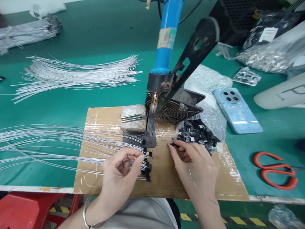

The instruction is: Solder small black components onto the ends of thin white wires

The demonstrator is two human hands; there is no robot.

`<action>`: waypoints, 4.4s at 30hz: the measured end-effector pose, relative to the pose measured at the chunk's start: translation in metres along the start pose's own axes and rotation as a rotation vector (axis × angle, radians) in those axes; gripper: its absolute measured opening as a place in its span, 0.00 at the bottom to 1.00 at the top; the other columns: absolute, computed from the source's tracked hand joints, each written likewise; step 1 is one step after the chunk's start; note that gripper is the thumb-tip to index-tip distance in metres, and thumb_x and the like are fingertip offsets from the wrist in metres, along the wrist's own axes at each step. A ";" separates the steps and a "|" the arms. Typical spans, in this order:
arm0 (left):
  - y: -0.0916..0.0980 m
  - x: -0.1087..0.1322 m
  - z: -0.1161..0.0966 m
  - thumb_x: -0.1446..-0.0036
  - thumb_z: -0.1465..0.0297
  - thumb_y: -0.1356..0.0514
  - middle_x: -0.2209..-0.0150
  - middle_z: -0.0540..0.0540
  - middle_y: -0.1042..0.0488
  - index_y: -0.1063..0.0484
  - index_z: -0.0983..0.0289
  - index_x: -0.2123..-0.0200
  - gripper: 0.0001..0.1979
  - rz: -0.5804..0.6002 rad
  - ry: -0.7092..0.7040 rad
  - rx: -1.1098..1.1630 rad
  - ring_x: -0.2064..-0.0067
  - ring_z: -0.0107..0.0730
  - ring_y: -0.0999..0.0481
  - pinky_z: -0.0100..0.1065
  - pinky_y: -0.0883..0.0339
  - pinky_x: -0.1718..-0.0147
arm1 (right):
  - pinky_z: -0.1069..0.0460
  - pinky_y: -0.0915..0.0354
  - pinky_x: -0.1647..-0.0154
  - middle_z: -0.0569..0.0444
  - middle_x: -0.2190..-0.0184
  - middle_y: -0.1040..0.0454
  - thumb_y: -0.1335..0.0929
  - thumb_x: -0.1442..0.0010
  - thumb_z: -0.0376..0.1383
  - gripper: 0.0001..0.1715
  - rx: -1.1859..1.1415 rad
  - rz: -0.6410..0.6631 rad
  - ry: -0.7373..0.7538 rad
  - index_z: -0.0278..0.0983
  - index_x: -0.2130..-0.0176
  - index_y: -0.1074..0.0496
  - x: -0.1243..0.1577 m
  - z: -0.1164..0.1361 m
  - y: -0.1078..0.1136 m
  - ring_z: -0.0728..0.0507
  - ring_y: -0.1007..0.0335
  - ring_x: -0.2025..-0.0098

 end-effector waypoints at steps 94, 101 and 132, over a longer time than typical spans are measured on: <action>-0.006 -0.043 -0.034 0.49 0.77 0.35 0.71 0.52 0.18 0.26 0.65 0.75 0.05 0.005 0.075 0.082 0.73 0.23 0.26 0.22 0.36 0.76 | 0.54 0.27 0.47 0.55 0.54 0.17 0.31 0.37 0.30 0.14 -1.003 0.197 -0.445 0.41 0.73 0.34 -0.008 0.051 -0.003 0.47 0.20 0.51; -0.006 -0.043 -0.035 0.47 0.77 0.35 0.70 0.52 0.18 0.26 0.64 0.75 0.06 0.014 0.077 0.114 0.68 0.26 0.21 0.22 0.33 0.71 | 0.54 0.26 0.48 0.54 0.55 0.16 0.30 0.38 0.29 0.14 -0.990 0.176 -0.419 0.40 0.74 0.32 -0.010 0.050 0.000 0.46 0.19 0.52; -0.004 -0.042 -0.040 0.47 0.79 0.36 0.69 0.52 0.18 0.25 0.65 0.75 0.07 -0.003 0.042 0.110 0.66 0.26 0.20 0.22 0.30 0.68 | 0.48 0.26 0.46 0.52 0.54 0.17 0.28 0.38 0.34 0.12 -1.030 0.170 -0.508 0.41 0.73 0.30 -0.010 0.056 0.000 0.42 0.20 0.49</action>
Point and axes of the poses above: each hand's wrist, its own x-axis away from the middle knuckle, its own y-axis out of the back of the hand, z = x × y, the point moved 5 cm from there along -x, towards the middle knuckle
